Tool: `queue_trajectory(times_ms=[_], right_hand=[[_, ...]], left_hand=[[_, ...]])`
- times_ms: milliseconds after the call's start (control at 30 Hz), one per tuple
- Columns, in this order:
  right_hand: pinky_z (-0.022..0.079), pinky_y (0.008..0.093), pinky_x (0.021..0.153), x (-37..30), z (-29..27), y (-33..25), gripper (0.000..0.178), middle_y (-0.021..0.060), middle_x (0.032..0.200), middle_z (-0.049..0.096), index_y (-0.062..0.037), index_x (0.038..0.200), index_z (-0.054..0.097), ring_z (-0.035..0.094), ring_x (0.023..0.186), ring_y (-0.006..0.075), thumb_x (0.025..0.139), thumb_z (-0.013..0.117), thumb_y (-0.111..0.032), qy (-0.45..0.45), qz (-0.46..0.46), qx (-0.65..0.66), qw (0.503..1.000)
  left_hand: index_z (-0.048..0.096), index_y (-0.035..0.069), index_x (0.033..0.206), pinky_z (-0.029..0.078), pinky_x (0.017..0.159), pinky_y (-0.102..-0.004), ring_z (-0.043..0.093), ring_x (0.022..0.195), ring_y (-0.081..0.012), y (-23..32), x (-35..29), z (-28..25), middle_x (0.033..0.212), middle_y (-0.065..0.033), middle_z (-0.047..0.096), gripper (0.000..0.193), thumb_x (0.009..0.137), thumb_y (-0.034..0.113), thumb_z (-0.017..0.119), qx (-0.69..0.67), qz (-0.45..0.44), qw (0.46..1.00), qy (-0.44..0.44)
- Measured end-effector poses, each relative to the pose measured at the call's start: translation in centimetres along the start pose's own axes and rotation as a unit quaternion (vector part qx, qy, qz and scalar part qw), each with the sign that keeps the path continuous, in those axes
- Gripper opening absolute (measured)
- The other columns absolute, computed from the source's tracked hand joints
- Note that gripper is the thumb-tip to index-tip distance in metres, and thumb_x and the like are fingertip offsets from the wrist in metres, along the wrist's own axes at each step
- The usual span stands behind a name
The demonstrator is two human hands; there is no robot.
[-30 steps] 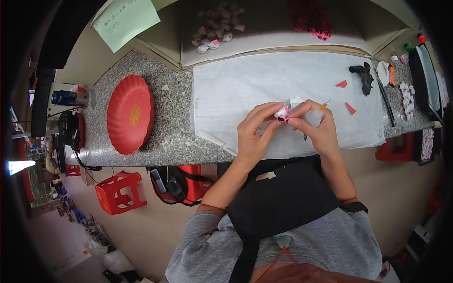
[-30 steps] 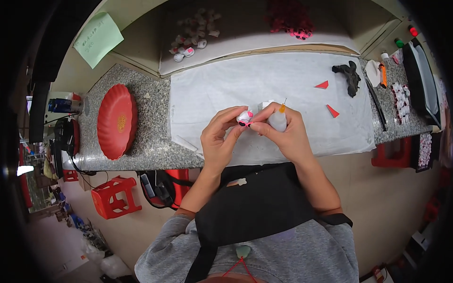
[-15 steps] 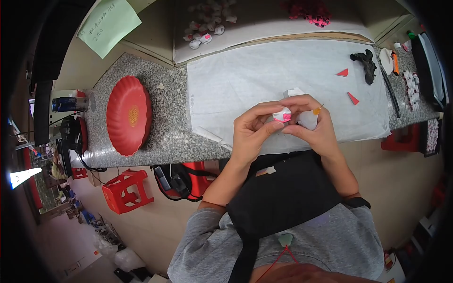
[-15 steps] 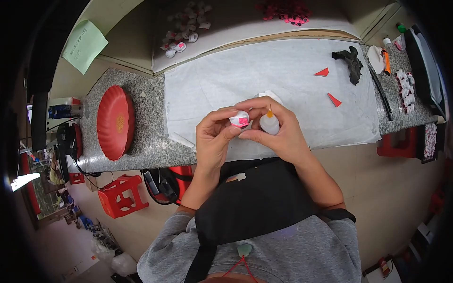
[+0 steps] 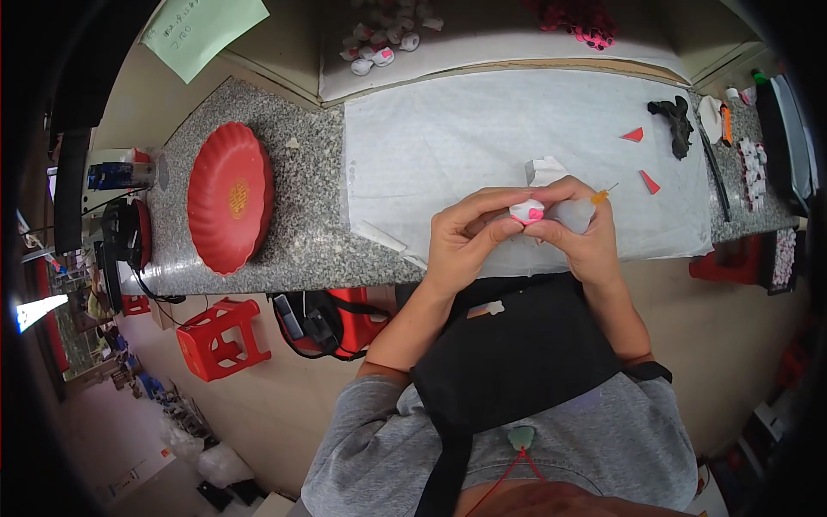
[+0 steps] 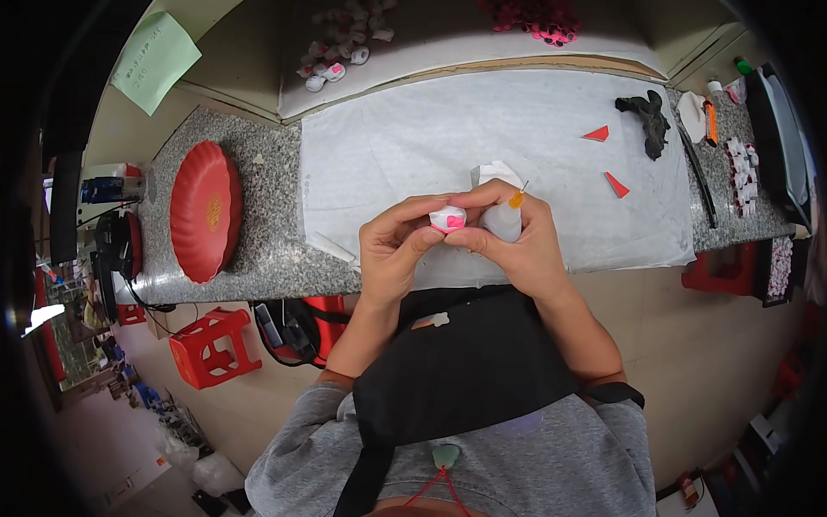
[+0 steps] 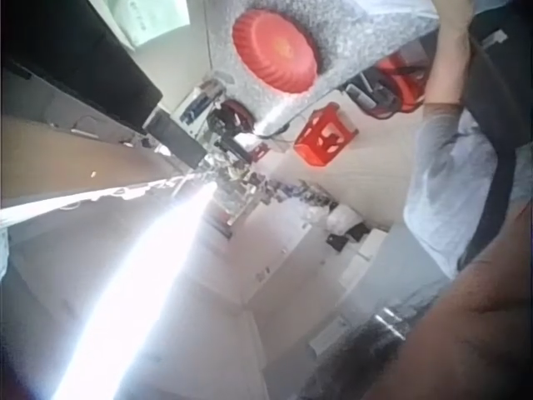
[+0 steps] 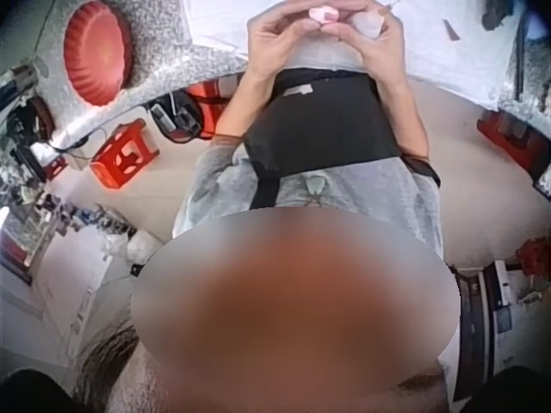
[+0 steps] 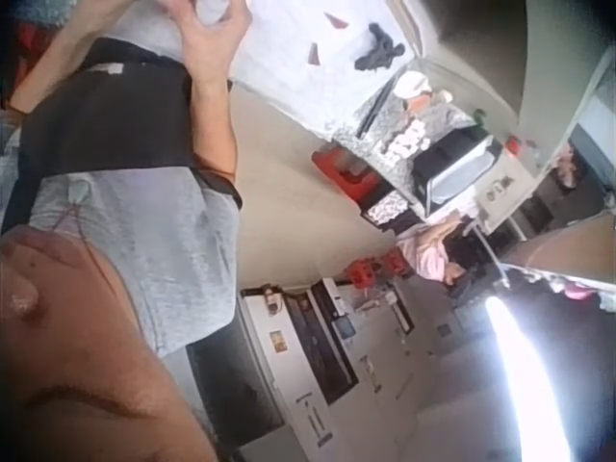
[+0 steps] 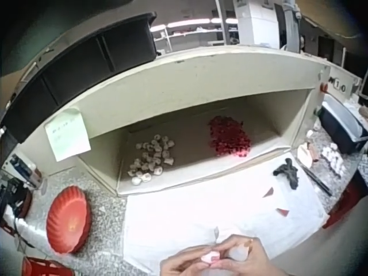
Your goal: Gluing small bows onto plastic toy heads at a factory workbench.
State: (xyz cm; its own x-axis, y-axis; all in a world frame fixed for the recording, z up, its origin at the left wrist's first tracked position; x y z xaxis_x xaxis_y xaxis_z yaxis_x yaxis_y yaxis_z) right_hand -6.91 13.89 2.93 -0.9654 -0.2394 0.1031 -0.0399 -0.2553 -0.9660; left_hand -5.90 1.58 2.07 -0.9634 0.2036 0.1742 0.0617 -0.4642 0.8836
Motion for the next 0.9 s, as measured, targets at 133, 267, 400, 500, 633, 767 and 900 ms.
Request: queue_trajectory(times_ms=[133,267,400,500,633,767,900], right_hand=[[0.041,0.0205,0.051,0.1,0.3,0.0,0.024,0.007,0.072,0.053,0.0029,0.087,0.051,0.05,0.061,0.0098,0.064,0.061,0.001,-0.002,0.053,0.004,0.999],[0.04,0.0201,0.051,0.1,0.2,0.2,0.024,0.0074,0.073,0.054,0.0029,0.088,0.051,0.049,0.06,0.0097,0.066,0.059,0.001,0.0,0.043,0.004,0.999],[0.039,0.0204,0.05,0.2,0.3,0.8,0.024,0.0079,0.074,0.054,0.0028,0.088,0.05,0.049,0.06,0.01,0.065,0.059,0.001,-0.006,0.071,0.034,0.997],[0.039,0.021,0.049,-0.1,-0.1,0.9,0.023,0.0074,0.072,0.052,0.0018,0.084,0.05,0.048,0.058,0.0109,0.064,0.059,0.002,0.015,0.082,0.046,0.995],[0.039,0.0192,0.05,0.0,0.7,1.0,0.022,0.0049,0.068,0.053,0.0019,0.084,0.054,0.049,0.057,0.0094,0.065,0.062,-0.003,-0.003,0.078,0.068,0.995],[0.038,0.021,0.051,1.2,1.5,1.6,0.023,0.0066,0.07,0.051,0.0008,0.086,0.05,0.047,0.058,0.0105,0.065,0.059,-0.002,-0.036,0.11,0.075,0.99],[0.037,0.02,0.052,2.2,1.7,0.7,0.028,0.0045,0.072,0.051,0.0012,0.093,0.05,0.044,0.058,0.008,0.066,0.056,-0.003,-0.013,0.088,-0.008,0.996]], left_hand=[[0.051,-0.004,0.098,0.041,0.076,-0.0255,0.05,0.089,-0.0167,0.1,-0.2,-0.2,0.098,-0.013,0.052,0.024,0.074,-0.002,0.051,0.028,0.0,0.999,0.031],[0.051,-0.004,0.098,0.04,0.077,-0.0253,0.05,0.089,-0.0164,0.1,-0.3,-0.1,0.098,-0.0125,0.052,0.024,0.074,-0.001,0.051,0.063,0.018,0.997,0.045],[0.051,-0.004,0.096,0.041,0.077,-0.0257,0.051,0.088,-0.0164,0.2,-0.3,-0.1,0.096,-0.0116,0.053,0.023,0.073,-0.001,0.052,0.042,-0.004,0.998,0.051],[0.052,-0.004,0.094,0.042,0.076,-0.0257,0.051,0.087,-0.0161,-0.2,0.1,-0.1,0.095,-0.0115,0.053,0.022,0.073,-0.002,0.053,0.001,-0.017,0.999,0.029],[0.052,-0.003,0.091,0.043,0.075,-0.0257,0.051,0.085,-0.0156,0.6,0.0,-0.7,0.091,-0.0115,0.054,0.02,0.072,-0.003,0.054,0.013,-0.013,1.0,0.004],[0.053,-0.002,0.088,0.042,0.072,-0.0261,0.051,0.083,-0.0164,1.1,0.7,-2.2,0.087,-0.01,0.054,0.018,0.07,-0.001,0.056,0.074,-0.039,0.996,-0.019],[0.054,0.001,0.089,0.04,0.071,-0.026,0.05,0.082,-0.0192,3.5,2.1,-6.4,0.085,-0.0091,0.053,0.022,0.067,0.0,0.058,0.459,0.051,0.886,-0.051]])
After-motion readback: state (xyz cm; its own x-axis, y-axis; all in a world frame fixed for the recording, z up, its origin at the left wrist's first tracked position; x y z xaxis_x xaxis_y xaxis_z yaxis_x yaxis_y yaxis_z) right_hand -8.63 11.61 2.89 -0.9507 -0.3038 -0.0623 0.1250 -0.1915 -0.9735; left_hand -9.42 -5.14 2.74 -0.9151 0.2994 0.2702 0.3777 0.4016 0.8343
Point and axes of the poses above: each hand's wrist, its own x-axis towards the middle knuckle, its own z-axis out of the palm, y = z × x, the point moved 5 cm from there along x, towards the middle knuckle
